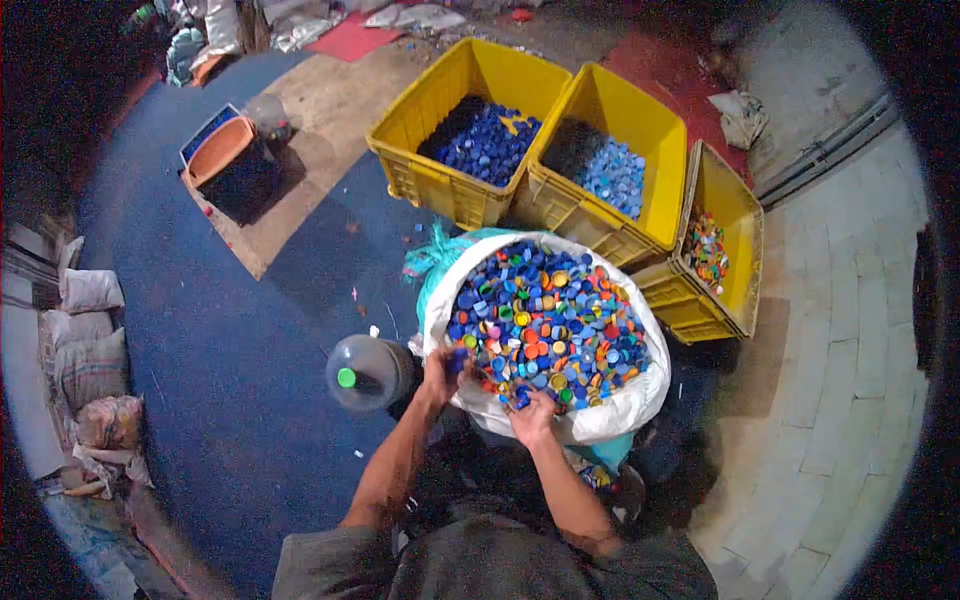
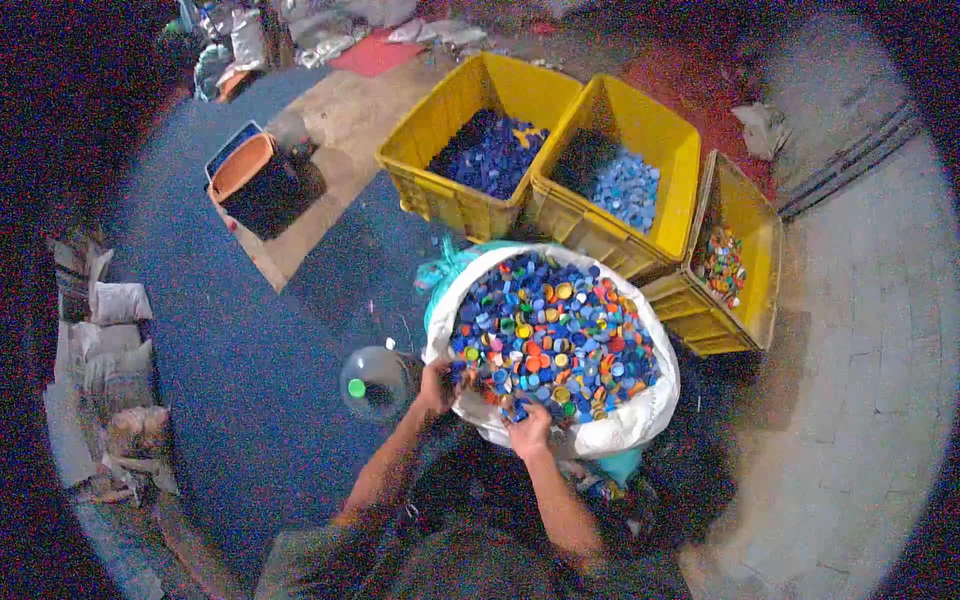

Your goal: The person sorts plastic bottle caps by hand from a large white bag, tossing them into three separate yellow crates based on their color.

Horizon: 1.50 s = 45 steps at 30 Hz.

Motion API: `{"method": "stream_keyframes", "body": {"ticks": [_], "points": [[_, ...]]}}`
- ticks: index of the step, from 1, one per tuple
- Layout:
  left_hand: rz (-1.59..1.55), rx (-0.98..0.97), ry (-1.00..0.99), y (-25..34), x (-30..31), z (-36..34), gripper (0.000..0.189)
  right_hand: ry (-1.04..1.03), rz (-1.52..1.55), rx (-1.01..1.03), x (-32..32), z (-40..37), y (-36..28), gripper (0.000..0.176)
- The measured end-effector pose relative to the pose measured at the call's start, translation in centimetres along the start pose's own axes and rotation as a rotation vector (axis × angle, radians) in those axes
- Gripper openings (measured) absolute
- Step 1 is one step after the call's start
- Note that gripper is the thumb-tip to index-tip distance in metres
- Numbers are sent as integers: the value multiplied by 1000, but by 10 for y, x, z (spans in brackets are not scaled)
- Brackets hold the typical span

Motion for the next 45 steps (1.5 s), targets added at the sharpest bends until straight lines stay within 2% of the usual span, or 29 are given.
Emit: {"method": "stream_keyframes", "body": {"ticks": [1, 2, 3, 4, 5, 7, 10, 11, 12, 13, 15, 17, 20, 22, 23, 25, 26, 27, 28, 29, 30, 31, 33, 34, 37, 38, 41, 43, 45], "points": [[-34, 99, -67, 1, -4, -11, 30, 9, 25, -9, 2, 0, 2, 31], [-27, 54, 18, -1, -11, -14, 34, -64, 45, -25, 5, 4, 5, 28], [-23, 10, 104, -5, -14, -17, 38, 4, 73, -37, -4, -2, 6, 24], [-59, 94, -14, -8, 5, -3, 37, 35, 111, -59, -6, -2, 8, 24], [-34, 77, -3, -12, 22, 13, 36, 66, 148, -84, -6, 3, 10, 23], [-59, -3, 177, -1, -12, 5, 33, 18, 134, -52, -11, 30, 7, 24], [137, -134, -139, 37, -18, 57, 23, -16, 145, 30, -47, 73, -15, 26], [4, -118, -65, 63, -74, 37, 16, -106, 224, 79, -88, 72, -37, 26], [-129, -111, 11, 91, -134, 12, 17, -201, 305, 122, -131, 69, -60, 27], [-127, -196, -96, 116, -167, 10, 26, -216, 293, 214, -197, 32, -86, 11], [-147, -360, -318, 165, -233, 3, 53, -1237, 264, 334, -233, 68, -129, 23], [-152, -325, -331, 196, -257, 2, 58, -438, 223, 386, -281, 14, -155, 21], [-63, -367, -263, 208, -250, -1, 59, -534, 247, 515, -280, 17, -174, 19], [36, -368, -198, 202, -220, 3, 56, -452, 245, 539, -242, 27, -170, 20], [78, -355, -146, 191, -196, 6, 47, -410, 244, 549, -218, 33, -165, 20], [149, -327, -26, 162, -146, 6, 24, -165, 122, 534, -173, 21, -144, 8], [195, -292, 35, 144, -110, 13, 22, -38, 95, 503, -152, 11, -131, 7], [243, -254, 95, 125, -73, 17, 20, -259, -22, 480, -96, 36, -120, 10], [256, -195, 162, 106, -47, 14, 19, -8, -179, 529, -83, 13, -104, 6], [267, -137, 228, 87, -20, 11, 19, 249, -334, 526, -72, -14, -89, 10], [238, -51, 67, 68, 39, 30, 19, 219, -537, 539, -8, 15, -79, 12], [205, 35, -93, 51, 87, 45, 19, 305, -796, 597, 34, 29, -68, 22], [430, -51, 150, 31, 65, -2, 17, 388, -1079, 922, 78, 29, -42, 20], [542, -96, 269, 25, 52, -21, 17, 395, -1197, 940, 82, 27, -41, 21], [791, -102, 270, 9, 65, -36, 14, 395, -1512, 1019, 73, 11, -34, 21], [651, -160, 259, -3, 81, -34, 12, 388, -1586, 1081, 57, 8, -38, 21], [591, -16, 248, -22, 123, -26, 14, 240, -1718, 1196, 44, 30, -50, 28], [651, -47, 312, -32, 117, -36, 16, 139, -1769, 1319, 5, 23, -64, 32], [706, -74, 348, -38, 99, -56, 17, 116, -1812, 1306, -3, 39, -66, 42]]}}
Point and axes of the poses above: each hand's wrist, its own z-axis towards the middle knuckle, its own x-axis out of the back of the hand, y = z × x, the point moved 2 cm from there along z, towards the middle knuckle, and after that the axes turned 1 degree about -x, right-handed, at the moved point
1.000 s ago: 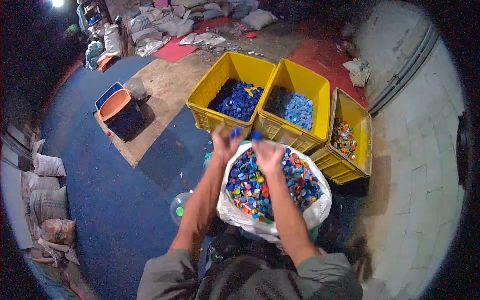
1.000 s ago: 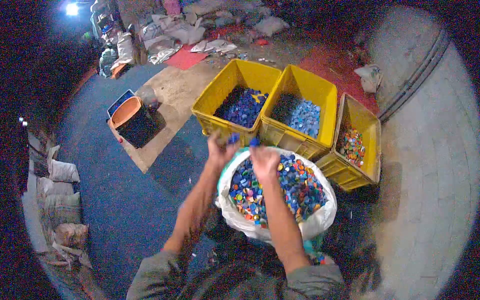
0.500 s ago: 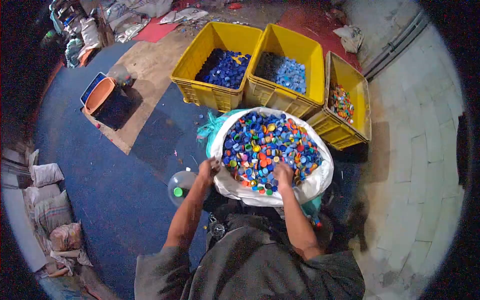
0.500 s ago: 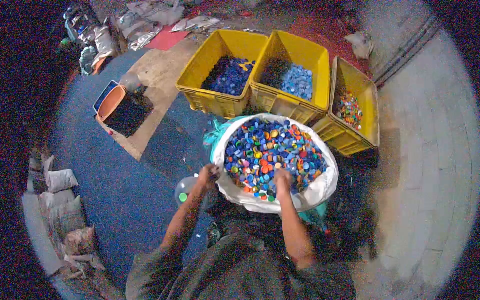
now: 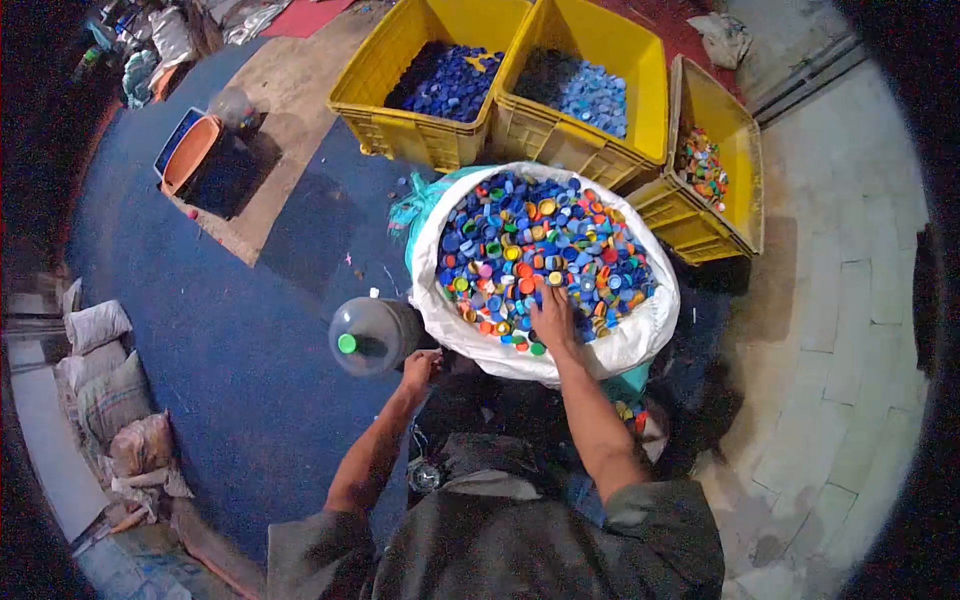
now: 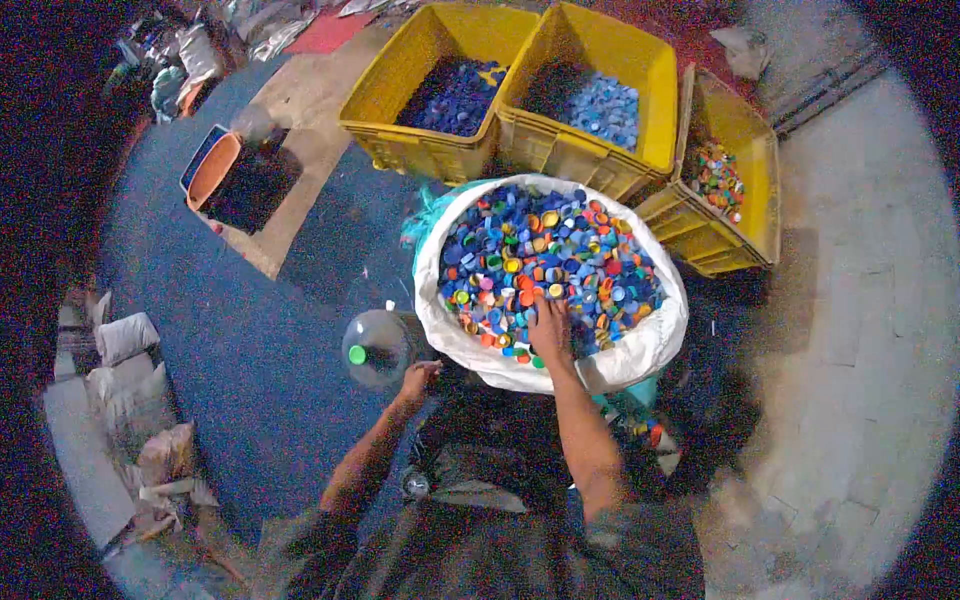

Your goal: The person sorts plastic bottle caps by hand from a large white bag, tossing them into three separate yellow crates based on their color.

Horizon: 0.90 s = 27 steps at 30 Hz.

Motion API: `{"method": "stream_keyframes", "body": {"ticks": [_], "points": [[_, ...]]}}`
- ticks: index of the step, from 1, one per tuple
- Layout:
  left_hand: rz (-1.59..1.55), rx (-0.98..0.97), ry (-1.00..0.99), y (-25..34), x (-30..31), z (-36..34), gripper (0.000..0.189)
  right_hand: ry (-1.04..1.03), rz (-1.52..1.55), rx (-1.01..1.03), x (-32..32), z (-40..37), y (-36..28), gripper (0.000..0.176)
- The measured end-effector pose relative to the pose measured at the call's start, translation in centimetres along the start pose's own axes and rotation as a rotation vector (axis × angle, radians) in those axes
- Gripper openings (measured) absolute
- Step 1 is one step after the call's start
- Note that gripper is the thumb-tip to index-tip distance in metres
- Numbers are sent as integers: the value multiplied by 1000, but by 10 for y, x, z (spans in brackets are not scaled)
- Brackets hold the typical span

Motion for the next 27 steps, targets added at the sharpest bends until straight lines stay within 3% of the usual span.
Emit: {"method": "stream_keyframes", "body": {"ticks": [2, 3, 8, 12, 18, 21, 24, 25, 27], "points": [[40, -37, 8, 10, -10, -23, 17, -143, -17, -64, -11, 10, 6, 49], [124, -114, 9, 4, -9, -23, 18, -143, -18, -60, -8, 15, 2, 49], [114, -110, 49, -15, -18, -24, 17, -164, -87, 15, -18, 22, 13, 49], [108, -79, 69, 15, -39, -48, 16, -197, -108, 95, -25, 25, 17, 47], [325, -297, 128, -10, -47, -13, 18, -225, -85, 102, -18, 31, 13, 48], [533, -438, 243, 16, -69, -21, 23, -85, 99, -20, -8, 30, 9, 47], [646, -601, 226, 25, -80, -6, 28, -107, 554, -443, -3, 13, 17, 44], [716, -613, 227, 29, -85, -3, 33, 24, 701, -395, -5, 4, 22, 35], [898, -642, 237, 43, -94, -6, 36, -11, 1280, -729, 3, -23, 31, 34]]}}
Point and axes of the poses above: each hand's wrist, its own z-axis towards the middle knuckle, its own x-axis out of the back of the hand, y = z × x, the point moved 2 cm from there along z, towards the middle knuckle, and after that the axes turned 1 degree about -x, right-handed, at the moved point
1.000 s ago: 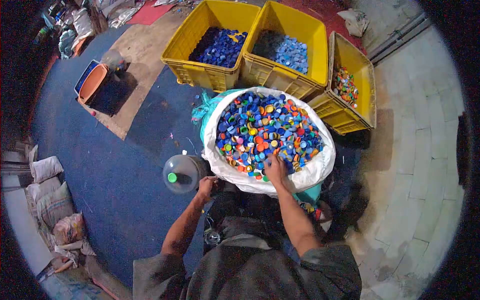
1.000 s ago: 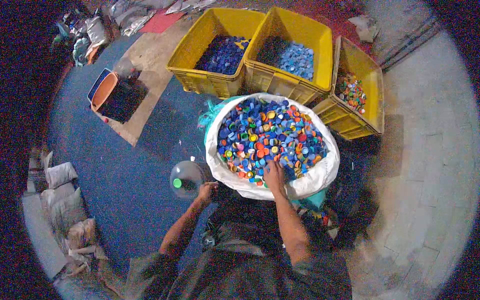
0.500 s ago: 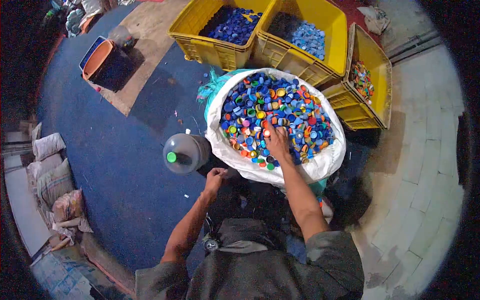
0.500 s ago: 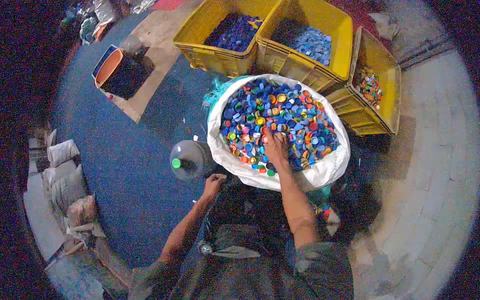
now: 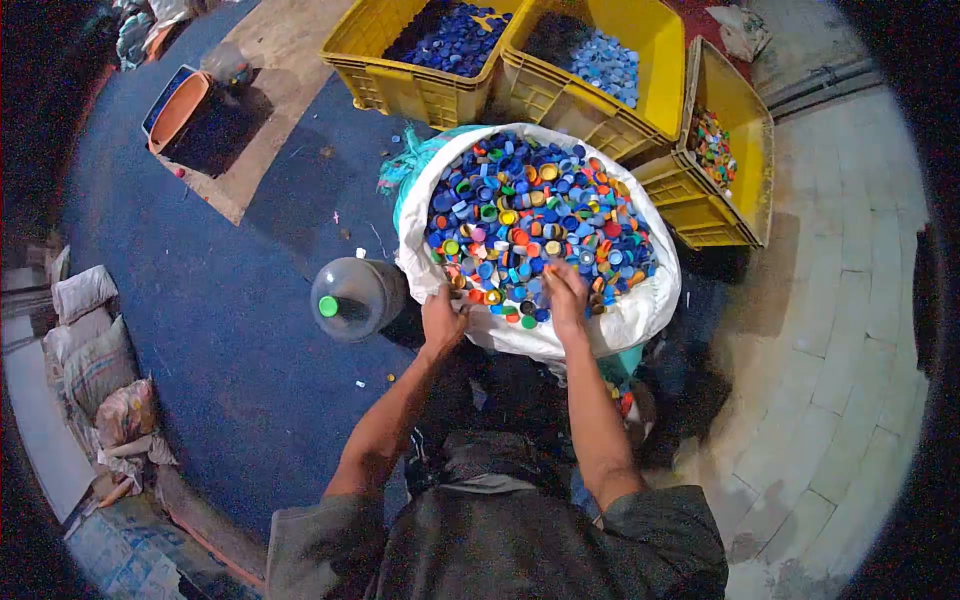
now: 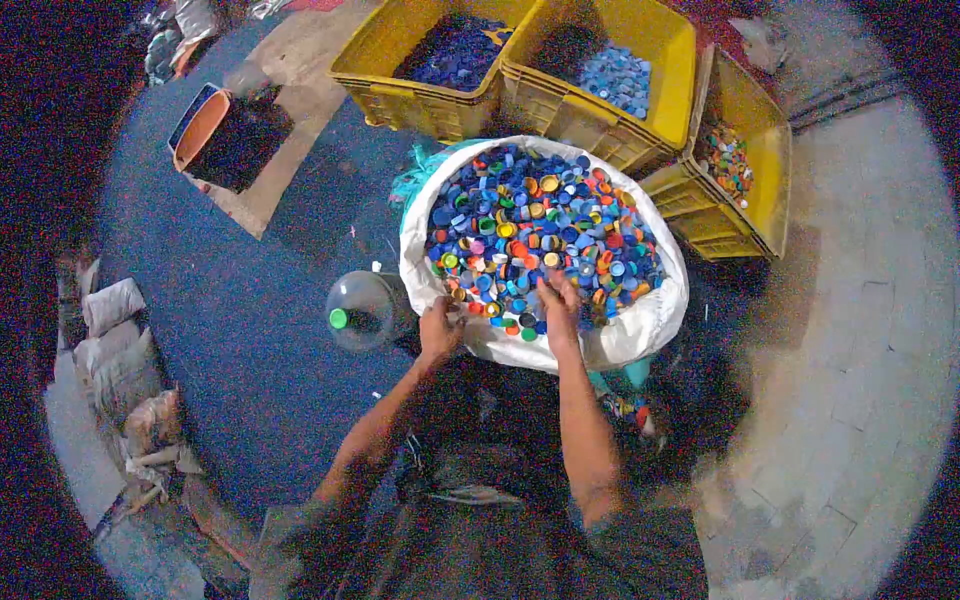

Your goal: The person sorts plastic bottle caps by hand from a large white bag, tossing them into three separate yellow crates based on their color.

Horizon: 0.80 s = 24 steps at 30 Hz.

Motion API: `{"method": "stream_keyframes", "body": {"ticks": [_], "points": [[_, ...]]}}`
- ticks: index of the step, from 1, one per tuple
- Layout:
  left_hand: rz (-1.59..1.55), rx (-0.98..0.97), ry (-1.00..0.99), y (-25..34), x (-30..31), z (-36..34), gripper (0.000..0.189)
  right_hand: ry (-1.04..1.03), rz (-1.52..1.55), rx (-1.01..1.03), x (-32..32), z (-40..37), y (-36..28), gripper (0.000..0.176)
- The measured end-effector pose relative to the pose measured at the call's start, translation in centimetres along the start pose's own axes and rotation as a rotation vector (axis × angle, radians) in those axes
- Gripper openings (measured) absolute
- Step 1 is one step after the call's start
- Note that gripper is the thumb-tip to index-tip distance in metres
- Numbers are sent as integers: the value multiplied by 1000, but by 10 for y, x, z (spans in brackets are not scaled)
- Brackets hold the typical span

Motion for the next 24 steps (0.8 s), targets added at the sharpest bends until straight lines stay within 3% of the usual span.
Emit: {"method": "stream_keyframes", "body": {"ticks": [1, 4, 7, 13, 17, 21, 24], "points": [[87, -29, -14, 9, 4, 2, 38, -12, 288, -172, 5, -16, 1, 33], [213, -12, -71, 14, -1, 6, 44, 75, 696, -303, 17, -61, 8, 30], [285, -60, -67, 9, -9, 5, 45, 137, 705, -342, 19, -93, 11, 25], [361, -182, -3, -1, -33, 5, 41, 132, 583, -488, 32, -122, 25, 14], [405, -104, -39, 0, -41, 13, 37, 62, 409, -431, 27, -118, 23, 8], [370, -173, -5, -12, -55, 20, 37, 59, 275, -384, 22, -111, 27, 7], [186, -188, 28, -9, -47, 14, 35, 37, -178, -252, 22, -103, 39, 8]]}}
Point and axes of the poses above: each hand's wrist, its own z-axis towards the middle knuckle, its own x-axis out of the back of the hand, y = z × x, the point moved 2 cm from there along z, towards the middle knuckle, and after that the axes turned 1 degree about -x, right-handed, at the moved point
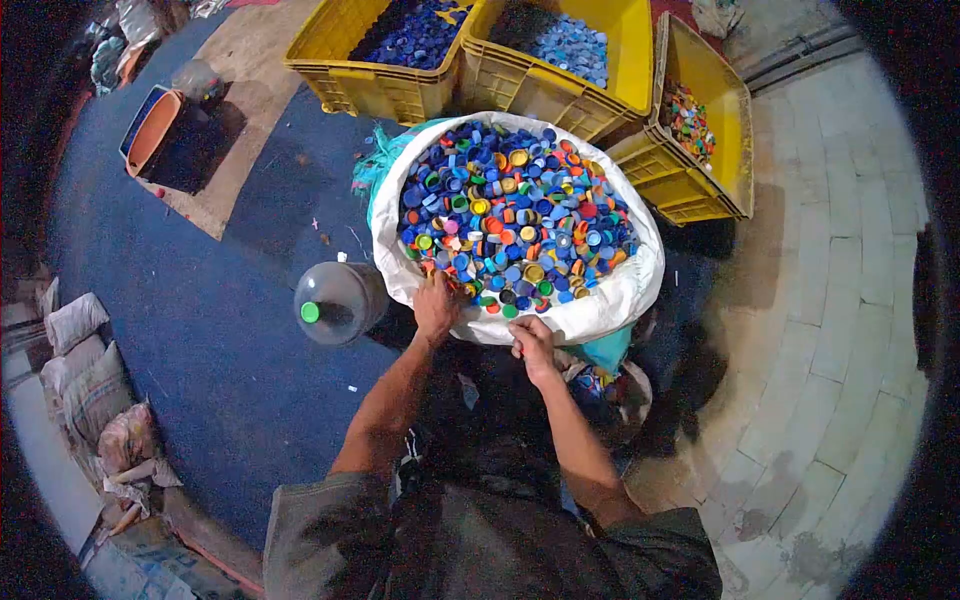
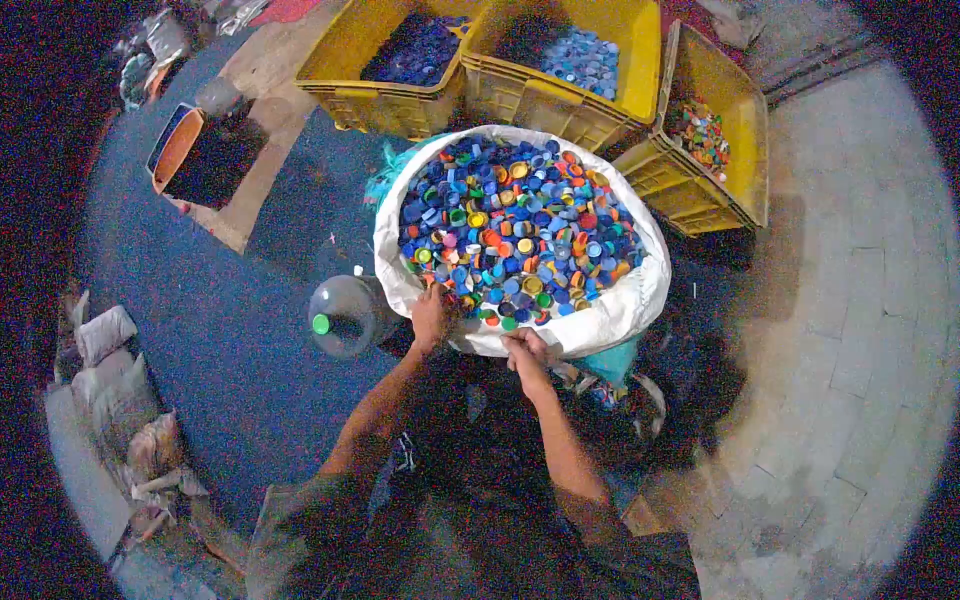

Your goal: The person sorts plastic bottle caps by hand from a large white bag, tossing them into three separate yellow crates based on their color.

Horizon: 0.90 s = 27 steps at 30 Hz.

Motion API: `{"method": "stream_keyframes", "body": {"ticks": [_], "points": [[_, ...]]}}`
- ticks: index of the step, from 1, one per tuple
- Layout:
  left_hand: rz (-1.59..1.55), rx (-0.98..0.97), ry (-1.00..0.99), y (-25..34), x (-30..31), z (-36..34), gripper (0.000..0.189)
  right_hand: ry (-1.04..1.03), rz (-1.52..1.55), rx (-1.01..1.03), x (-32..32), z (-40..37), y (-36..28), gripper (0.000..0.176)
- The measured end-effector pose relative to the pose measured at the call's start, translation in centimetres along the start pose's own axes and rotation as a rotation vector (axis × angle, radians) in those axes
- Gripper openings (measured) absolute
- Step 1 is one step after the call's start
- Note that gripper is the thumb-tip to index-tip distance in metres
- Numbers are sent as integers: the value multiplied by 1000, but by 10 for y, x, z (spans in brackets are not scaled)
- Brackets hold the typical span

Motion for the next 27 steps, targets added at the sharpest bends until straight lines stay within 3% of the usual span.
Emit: {"method": "stream_keyframes", "body": {"ticks": [1, 2, 5, 9, 10, 14, 17, 18, 23, 27], "points": [[-76, 2, 27, 4, 8, -1, 34, 21, -192, 73, -3, 5, 2, 7], [-151, 5, 54, 7, 17, -1, 33, 96, -479, 346, 8, 30, 39, 13], [-424, 215, 26, 6, 37, -8, 31, 178, -861, 418, -21, 14, -16, 20], [-1441, 679, -67, -27, 33, -28, 21, 156, -1234, 353, -42, 25, -22, 35], [-1451, 680, 9, -26, 41, -32, 15, 139, -1331, 277, -46, 27, -22, 41], [-1768, 756, -21, -46, 40, -53, 11, 77, -1501, 315, -56, 40, -17, 49], [-1805, 920, 39, -31, 57, -56, 11, 81, -1540, 415, -56, 47, -8, 49], [-1763, 904, 2, -30, 58, -55, 12, 119, -1551, 544, -57, 49, -6, 49], [-1426, 806, -36, -17, 57, -49, 22, 119, -1590, 681, -54, 53, 2, 38], [-1563, 860, -47, -19, 35, -46, 18, 17, -1609, 807, -42, 55, -5, 29]]}}
Point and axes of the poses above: each hand's wrist, its own z-axis towards the middle knuckle, its own x-axis out of the back of the hand, y = z × x, the point moved 2 cm from there along z, towards the middle knuckle, and after that the axes turned 1 degree about -x, right-handed, at the moved point
